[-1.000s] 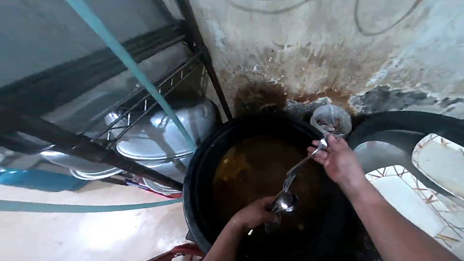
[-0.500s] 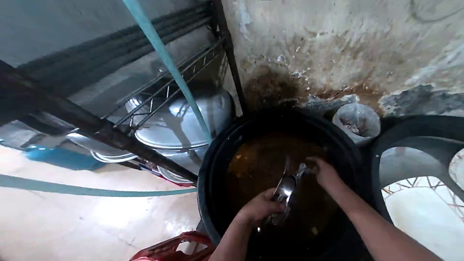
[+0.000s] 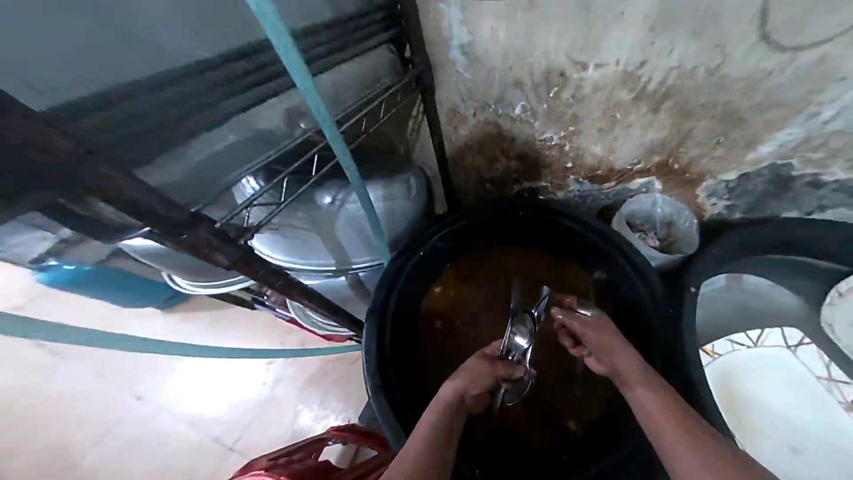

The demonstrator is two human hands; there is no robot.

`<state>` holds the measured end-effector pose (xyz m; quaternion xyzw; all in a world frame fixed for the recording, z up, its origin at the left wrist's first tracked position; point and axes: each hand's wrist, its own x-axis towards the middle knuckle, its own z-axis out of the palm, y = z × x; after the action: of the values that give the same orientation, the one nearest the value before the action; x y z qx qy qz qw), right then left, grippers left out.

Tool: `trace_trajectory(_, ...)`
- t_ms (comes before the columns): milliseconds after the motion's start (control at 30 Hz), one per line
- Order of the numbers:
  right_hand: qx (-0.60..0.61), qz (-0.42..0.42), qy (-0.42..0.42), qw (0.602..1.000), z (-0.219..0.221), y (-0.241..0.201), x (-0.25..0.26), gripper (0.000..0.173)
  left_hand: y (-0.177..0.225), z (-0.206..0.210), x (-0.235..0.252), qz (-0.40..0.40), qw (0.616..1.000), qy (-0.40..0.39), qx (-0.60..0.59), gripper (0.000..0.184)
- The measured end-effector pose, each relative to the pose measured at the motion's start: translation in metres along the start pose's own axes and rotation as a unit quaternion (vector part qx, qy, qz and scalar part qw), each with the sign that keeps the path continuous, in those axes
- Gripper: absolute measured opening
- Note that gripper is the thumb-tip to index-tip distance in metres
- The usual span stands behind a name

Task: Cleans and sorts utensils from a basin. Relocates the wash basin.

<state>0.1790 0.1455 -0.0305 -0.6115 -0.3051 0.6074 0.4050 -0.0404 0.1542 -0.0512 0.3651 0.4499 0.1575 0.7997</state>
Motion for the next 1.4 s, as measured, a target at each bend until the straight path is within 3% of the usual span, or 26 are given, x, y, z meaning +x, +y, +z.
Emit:
trace_trajectory(100, -0.054, -0.027, 0.057, 0.997, 0.009, -0.003, -0.004, 0.022, 0.002, 0.001, -0.003, -0.007, 0.999, -0.038, 0.023, 0.041)
trace_trajectory(267, 0.008, -0.097, 0.157, 0.983, -0.001, -0.018, -0.005, 0.016, 0.002, 0.000, -0.004, -0.023, 0.996, -0.091, -0.008, 0.029)
trace_trajectory(400, -0.099, -0.121, 0.112, 0.981, -0.004, -0.028, -0.012, 0.015, 0.002, -0.002, -0.007, -0.026, 0.993, -0.107, 0.031, 0.034)
trace_trajectory(500, -0.233, -0.256, 0.098, 0.933, -0.004, -0.028, -0.019, 0.015, 0.001, -0.003, -0.009, -0.034, 0.993, -0.112, 0.022, 0.034)
trace_trajectory(600, -0.228, -0.348, 0.146, 0.898, -0.005, -0.020, -0.013, 0.015, 0.000, -0.002, -0.007, -0.033, 0.992, -0.107, -0.051, 0.027)
trace_trajectory(767, -0.220, -0.341, 0.156, 0.901, -0.002, -0.032, -0.017, 0.017, -0.003, -0.006, -0.002, -0.027, 0.988, -0.116, -0.094, 0.019)
trace_trajectory(833, -0.241, -0.390, 0.148, 0.876, -0.003, -0.032, -0.018, 0.018, -0.002, -0.006, -0.001, -0.027, 0.989, -0.095, -0.108, 0.025)
trace_trajectory(933, -0.335, -0.520, 0.118, 0.777, -0.006, -0.030, -0.017, 0.022, 0.001, -0.002, 0.000, -0.033, 0.991, -0.036, -0.128, 0.031)
trace_trajectory(1100, -0.427, -0.566, 0.108, 0.697, 0.002, -0.027, -0.018, 0.023, 0.000, -0.001, 0.006, -0.034, 0.986, 0.049, -0.158, 0.040)
trace_trajectory(1233, -0.471, -0.566, 0.105, 0.668, -0.003, -0.027, -0.015, 0.021, -0.001, -0.001, 0.008, -0.025, 0.981, 0.094, -0.168, 0.045)
trace_trajectory(1400, -0.494, -0.535, 0.135, 0.673, -0.019, -0.033, -0.012, 0.022, 0.000, 0.001, 0.007, -0.028, 0.986, 0.097, -0.133, 0.044)
